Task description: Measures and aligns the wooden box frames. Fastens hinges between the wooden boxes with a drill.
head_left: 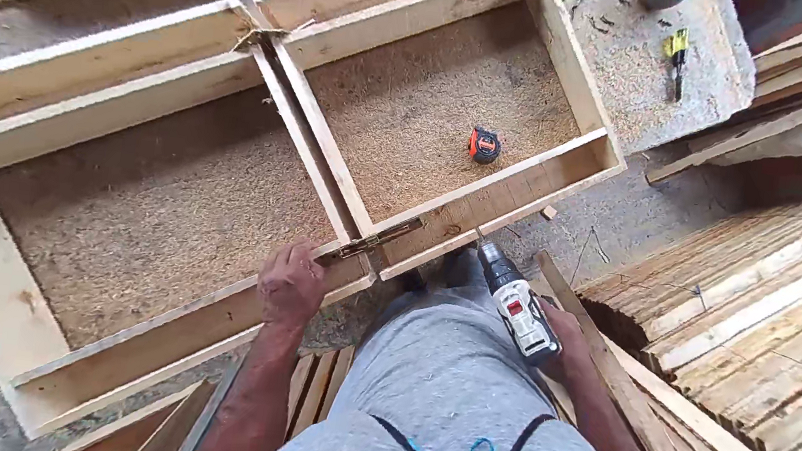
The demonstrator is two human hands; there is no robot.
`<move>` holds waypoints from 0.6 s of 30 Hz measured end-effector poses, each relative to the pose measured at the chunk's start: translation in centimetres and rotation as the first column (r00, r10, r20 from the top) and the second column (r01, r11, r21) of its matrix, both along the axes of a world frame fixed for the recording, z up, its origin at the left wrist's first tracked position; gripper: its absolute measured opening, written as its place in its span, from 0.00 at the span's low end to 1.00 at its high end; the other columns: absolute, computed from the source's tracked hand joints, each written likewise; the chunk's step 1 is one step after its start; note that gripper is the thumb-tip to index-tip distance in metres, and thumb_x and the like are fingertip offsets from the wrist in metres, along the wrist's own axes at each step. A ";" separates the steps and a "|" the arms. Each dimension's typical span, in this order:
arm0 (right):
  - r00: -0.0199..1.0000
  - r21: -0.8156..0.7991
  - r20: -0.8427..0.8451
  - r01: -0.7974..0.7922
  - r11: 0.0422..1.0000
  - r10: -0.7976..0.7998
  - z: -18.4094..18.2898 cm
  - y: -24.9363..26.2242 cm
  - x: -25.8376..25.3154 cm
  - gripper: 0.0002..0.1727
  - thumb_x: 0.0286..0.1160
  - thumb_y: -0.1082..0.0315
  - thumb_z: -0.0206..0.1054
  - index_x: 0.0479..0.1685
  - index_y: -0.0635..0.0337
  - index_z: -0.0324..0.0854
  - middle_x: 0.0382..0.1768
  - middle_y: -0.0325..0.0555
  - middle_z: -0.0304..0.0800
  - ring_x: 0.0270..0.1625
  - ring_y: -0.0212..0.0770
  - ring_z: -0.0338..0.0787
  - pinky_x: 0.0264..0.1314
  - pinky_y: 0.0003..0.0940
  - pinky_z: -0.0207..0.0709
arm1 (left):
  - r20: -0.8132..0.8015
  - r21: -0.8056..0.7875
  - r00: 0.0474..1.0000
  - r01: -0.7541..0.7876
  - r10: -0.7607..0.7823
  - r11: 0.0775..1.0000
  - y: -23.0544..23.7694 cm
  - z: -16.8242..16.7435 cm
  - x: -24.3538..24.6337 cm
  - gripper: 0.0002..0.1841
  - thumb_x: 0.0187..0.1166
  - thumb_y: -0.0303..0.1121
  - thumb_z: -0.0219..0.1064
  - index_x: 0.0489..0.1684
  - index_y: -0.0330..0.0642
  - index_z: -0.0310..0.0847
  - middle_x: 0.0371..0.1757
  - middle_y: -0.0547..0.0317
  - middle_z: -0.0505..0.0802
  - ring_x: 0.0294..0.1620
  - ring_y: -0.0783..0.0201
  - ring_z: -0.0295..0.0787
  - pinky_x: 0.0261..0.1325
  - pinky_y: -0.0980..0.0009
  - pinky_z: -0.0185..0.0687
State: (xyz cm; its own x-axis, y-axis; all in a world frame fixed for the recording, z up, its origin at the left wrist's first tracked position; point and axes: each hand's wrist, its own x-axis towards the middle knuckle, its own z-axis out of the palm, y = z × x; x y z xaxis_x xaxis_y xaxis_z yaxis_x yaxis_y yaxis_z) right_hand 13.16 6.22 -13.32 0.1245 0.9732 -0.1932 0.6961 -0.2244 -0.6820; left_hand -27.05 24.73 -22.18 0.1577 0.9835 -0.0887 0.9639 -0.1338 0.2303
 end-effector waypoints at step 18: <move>0.690 -0.314 0.477 -0.445 0.839 0.544 -6.6 42.5 12.1 0.26 0.79 0.58 0.63 0.73 0.61 0.74 0.52 0.66 0.91 0.54 0.69 0.92 0.50 0.70 0.83 | 0.194 -0.608 0.963 -0.029 0.184 0.793 17.7 -1.6 35.3 0.45 0.53 0.46 0.83 0.80 0.46 0.74 0.81 0.36 0.74 0.73 0.35 0.80 0.62 0.33 0.84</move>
